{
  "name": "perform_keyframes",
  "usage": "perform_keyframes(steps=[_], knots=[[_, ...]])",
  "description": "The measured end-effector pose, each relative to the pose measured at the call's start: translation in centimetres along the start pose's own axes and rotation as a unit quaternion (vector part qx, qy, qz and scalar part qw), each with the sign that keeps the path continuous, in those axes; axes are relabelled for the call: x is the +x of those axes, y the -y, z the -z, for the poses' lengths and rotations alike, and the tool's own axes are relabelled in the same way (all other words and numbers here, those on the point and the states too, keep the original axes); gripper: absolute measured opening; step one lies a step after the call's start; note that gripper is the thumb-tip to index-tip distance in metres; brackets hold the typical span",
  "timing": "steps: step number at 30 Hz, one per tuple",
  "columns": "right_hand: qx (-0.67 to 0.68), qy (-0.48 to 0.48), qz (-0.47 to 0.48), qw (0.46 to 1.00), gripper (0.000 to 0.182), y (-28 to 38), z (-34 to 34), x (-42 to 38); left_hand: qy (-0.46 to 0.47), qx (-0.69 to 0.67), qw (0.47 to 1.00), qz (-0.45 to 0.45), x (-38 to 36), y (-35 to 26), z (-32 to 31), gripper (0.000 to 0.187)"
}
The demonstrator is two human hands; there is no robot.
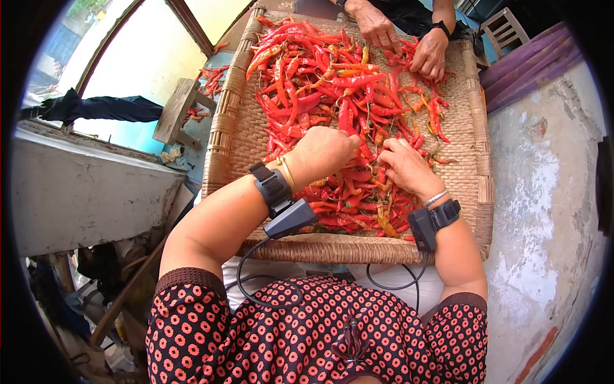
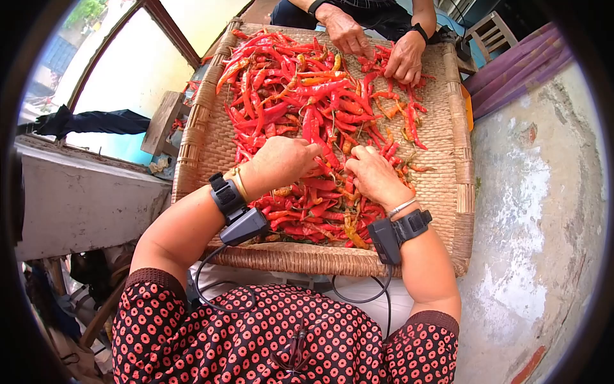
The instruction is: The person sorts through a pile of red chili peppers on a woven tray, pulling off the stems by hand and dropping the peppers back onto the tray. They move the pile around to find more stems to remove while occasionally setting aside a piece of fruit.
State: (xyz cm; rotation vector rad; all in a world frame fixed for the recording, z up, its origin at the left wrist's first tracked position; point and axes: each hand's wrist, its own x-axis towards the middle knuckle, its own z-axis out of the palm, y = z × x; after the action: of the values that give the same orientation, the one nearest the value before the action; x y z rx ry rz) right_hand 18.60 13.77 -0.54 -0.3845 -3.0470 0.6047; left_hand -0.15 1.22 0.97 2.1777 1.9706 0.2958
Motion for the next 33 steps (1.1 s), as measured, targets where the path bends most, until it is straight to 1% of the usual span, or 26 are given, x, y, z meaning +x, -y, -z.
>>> perform_keyframes(steps=[2, 3, 4, 5, 7, 9, 11, 12, 13, 14, 15, 17, 18, 20, 21, 22, 23, 25, 27, 29, 30, 32, 33], knots=[[-0.009, 0.001, -0.007, 1.000, 0.016, -0.1, 0.3, 0.1, -0.015, 0.047, 0.999, 0.018, -0.2, 0.4, -0.2, 0.014], [0.006, -0.025, 0.005, 1.000, 0.013, -0.3, 0.5, 0.1, -0.015, 0.047, 0.999, 0.019, -0.2, 0.7, -0.4, 0.014], [0.022, -0.051, 0.019, 0.998, 0.010, -0.4, 0.8, 0.1, 0.006, 0.059, 0.998, 0.022, -0.3, 1.1, -0.5, 0.013], [0.023, -0.050, 0.020, 0.998, 0.010, -0.8, 1.3, 0.1, 0.027, 0.072, 0.997, 0.026, -0.3, 1.3, -0.7, 0.012], [0.102, -0.071, -0.053, 0.991, 0.008, -1.7, 2.4, -0.1, 0.028, 0.080, 0.996, 0.023, -0.3, 1.4, -0.5, 0.010], [0.121, -0.086, -0.068, 0.987, 0.007, -2.7, 3.5, -0.8, 0.026, 0.089, 0.996, 0.018, -0.2, 1.4, -0.4, 0.009], [0.245, -0.128, -0.164, 0.947, 0.008, -4.5, 4.0, -1.7, 0.036, 0.084, 0.996, 0.022, 0.0, 1.4, -0.3, 0.014], [0.245, -0.128, -0.166, 0.947, 0.008, -5.4, 4.1, -1.9, 0.036, 0.082, 0.996, 0.021, 0.0, 1.2, -0.1, 0.014], [0.291, -0.211, -0.216, 0.908, 0.011, -6.2, 4.2, -1.9, 0.026, 0.069, 0.997, 0.016, 0.0, 1.1, 0.2, 0.015], [0.333, -0.293, -0.264, 0.857, 0.015, -6.7, 4.2, -2.0, 0.015, 0.057, 0.998, 0.012, 0.0, 0.9, 0.6, 0.017], [0.333, -0.293, -0.264, 0.857, 0.015, -6.2, 4.5, -1.8, 0.015, 0.057, 0.998, 0.011, 0.1, 0.7, 1.0, 0.017], [0.421, -0.427, -0.306, 0.739, 0.024, -4.7, 5.1, -1.2, 0.018, 0.041, 0.999, 0.028, 0.2, 0.3, 1.6, 0.021], [0.421, -0.427, -0.306, 0.739, 0.024, -3.9, 5.1, -1.0, 0.018, 0.041, 0.999, 0.028, 0.2, 0.3, 1.8, 0.021], [0.366, -0.388, -0.287, 0.795, 0.033, -2.1, 4.8, -0.7, -0.023, -0.024, 0.999, 0.028, 0.1, 0.1, 2.1, 0.023], [0.367, -0.386, -0.286, 0.796, 0.033, -1.7, 4.3, -0.5, -0.023, -0.023, 0.999, 0.031, 0.0, 0.0, 2.3, 0.023], [0.395, -0.287, -0.230, 0.842, 0.034, -1.4, 3.7, -0.4, -0.030, -0.047, 0.998, 0.030, -0.1, -0.2, 2.4, 0.024], [0.417, -0.183, -0.169, 0.874, 0.036, -0.9, 3.2, -0.3, -0.038, -0.070, 0.996, 0.029, -0.1, -0.4, 2.5, 0.024], [0.409, -0.133, -0.125, 0.894, 0.040, 2.2, 3.5, 0.2, -0.033, -0.074, 0.996, 0.023, -0.1, -0.7, 2.3, 0.023], [0.442, -0.083, -0.120, 0.885, 0.038, 3.9, 3.5, 0.4, -0.027, -0.077, 0.997, 0.015, -0.2, -1.1, 2.3, 0.022], [0.435, -0.043, -0.112, 0.892, 0.037, 4.2, 3.1, 0.3, -0.027, -0.082, 0.996, 0.006, -0.3, -1.6, 2.6, 0.022], [0.436, -0.043, -0.111, 0.892, 0.037, 4.2, 3.1, 0.4, -0.040, -0.075, 0.996, -0.011, -0.3, -1.6, 2.5, 0.021], [0.496, -0.029, -0.077, 0.864, 0.037, 4.0, 3.0, 0.2, -0.039, -0.074, 0.996, -0.007, -0.3, -1.7, 2.6, 0.021], [0.498, -0.029, -0.079, 0.863, 0.037, 4.3, 3.0, 0.0, -0.038, -0.075, 0.996, -0.002, -0.4, -1.9, 2.7, 0.021]])
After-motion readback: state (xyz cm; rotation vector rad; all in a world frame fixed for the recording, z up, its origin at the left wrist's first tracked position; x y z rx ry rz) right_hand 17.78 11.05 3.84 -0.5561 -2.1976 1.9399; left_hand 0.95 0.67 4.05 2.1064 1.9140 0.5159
